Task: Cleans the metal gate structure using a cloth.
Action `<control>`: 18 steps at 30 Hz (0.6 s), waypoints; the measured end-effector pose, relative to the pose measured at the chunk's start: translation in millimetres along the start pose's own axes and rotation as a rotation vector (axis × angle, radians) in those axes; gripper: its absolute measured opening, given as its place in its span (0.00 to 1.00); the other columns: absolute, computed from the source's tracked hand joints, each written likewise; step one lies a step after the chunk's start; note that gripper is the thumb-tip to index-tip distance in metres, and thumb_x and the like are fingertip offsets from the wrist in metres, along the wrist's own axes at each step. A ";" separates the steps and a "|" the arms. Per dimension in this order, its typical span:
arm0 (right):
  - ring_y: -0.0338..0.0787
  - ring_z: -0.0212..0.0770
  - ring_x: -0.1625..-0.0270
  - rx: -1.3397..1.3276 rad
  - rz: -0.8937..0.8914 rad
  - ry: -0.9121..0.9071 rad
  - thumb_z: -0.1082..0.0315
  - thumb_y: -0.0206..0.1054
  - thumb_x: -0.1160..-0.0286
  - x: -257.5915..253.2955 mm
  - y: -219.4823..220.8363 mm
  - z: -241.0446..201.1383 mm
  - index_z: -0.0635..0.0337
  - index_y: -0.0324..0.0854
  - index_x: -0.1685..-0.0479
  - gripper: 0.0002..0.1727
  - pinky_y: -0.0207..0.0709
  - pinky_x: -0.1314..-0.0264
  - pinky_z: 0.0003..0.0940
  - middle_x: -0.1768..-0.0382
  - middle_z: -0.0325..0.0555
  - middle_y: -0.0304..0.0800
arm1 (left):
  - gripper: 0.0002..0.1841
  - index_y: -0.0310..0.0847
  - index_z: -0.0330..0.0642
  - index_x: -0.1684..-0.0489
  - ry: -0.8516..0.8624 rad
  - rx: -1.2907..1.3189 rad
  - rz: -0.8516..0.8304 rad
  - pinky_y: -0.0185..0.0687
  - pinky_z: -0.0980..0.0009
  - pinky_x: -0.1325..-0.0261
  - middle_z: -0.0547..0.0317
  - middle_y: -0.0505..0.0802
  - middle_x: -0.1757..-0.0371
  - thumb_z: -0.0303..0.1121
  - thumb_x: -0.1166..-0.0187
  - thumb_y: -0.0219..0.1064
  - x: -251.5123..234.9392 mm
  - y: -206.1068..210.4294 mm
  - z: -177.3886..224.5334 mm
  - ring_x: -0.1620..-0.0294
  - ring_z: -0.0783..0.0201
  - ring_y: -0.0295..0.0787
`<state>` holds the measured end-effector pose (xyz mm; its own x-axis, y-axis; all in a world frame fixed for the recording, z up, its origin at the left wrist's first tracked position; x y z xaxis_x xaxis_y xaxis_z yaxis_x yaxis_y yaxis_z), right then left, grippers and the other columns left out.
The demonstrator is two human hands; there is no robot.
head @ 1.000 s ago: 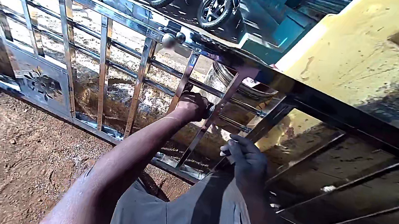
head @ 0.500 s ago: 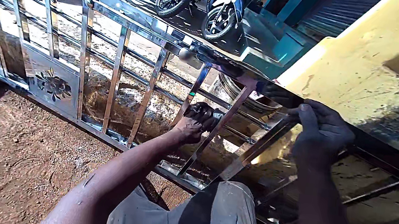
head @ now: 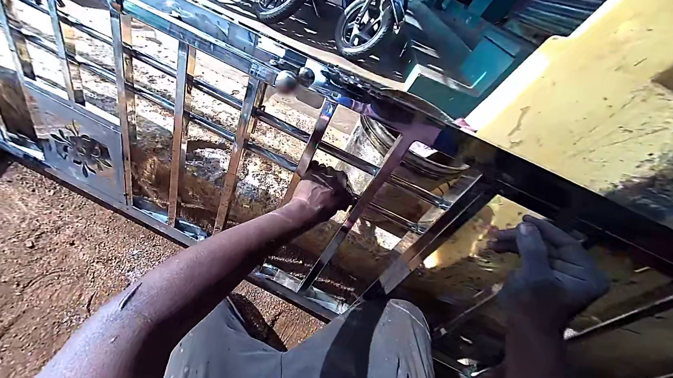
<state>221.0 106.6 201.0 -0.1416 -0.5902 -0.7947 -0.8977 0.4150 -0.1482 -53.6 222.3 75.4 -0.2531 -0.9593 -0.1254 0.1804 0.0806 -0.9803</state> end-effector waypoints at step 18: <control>0.93 0.33 0.74 -0.216 -0.195 0.492 0.76 0.55 0.26 162.5 55.9 88.4 0.72 0.85 0.49 0.15 0.91 0.69 0.31 0.74 0.37 0.94 | 0.19 0.85 0.39 0.41 0.108 0.217 -0.338 0.68 0.36 0.27 0.42 0.91 0.40 0.46 0.13 0.60 -10.5 -4.1 2.2 0.32 0.42 0.84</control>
<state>184.6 95.1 11.5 -0.0957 -0.9160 -0.3896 -0.9843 0.1454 -0.1002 -49.6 231.4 81.1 -0.4288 -0.8871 0.1710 0.2631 -0.3037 -0.9157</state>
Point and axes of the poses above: each hand's wrist, its own x-axis away from the middle knuckle, its own y-axis out of the palm, z = x × y, the point moved 10 cm from there along -x, towards the middle knuckle
